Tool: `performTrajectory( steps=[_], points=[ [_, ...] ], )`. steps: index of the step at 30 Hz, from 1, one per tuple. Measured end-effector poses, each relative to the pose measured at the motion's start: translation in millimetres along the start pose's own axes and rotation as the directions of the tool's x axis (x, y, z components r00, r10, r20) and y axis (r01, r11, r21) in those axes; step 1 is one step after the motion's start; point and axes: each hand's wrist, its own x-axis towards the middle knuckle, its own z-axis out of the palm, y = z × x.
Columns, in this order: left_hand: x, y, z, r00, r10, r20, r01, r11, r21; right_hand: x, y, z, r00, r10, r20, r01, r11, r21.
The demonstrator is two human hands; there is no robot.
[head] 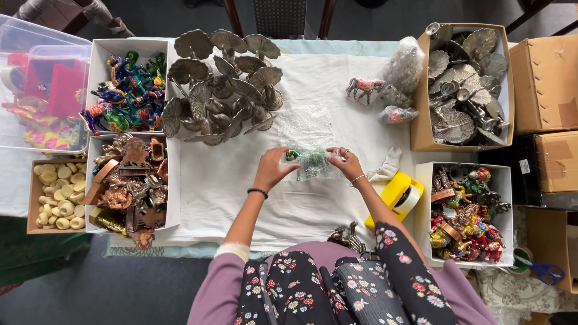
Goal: The person cleans a small green decorative figurine with a white cloth, then wraps it in bubble wrap and secures it with tape. They repeat this process for a second figurine, placing the wrapped items on the table.
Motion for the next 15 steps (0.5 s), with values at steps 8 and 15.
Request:
performTrajectory(
  steps=[8,15],
  points=[
    [58.4,24.2,14.6,0.917,-0.121,0.379,-0.017,0.940,0.340,20.1,23.2,7.4,0.998,-0.054,-0.019,0.054,0.998,0.017],
    [57.4,-43.0,58.1,0.944,-0.218,0.248,0.127,0.933,0.338,21.2,30.4,12.8,0.978,0.084,-0.192,-0.111,0.985,-0.132]
  ],
)
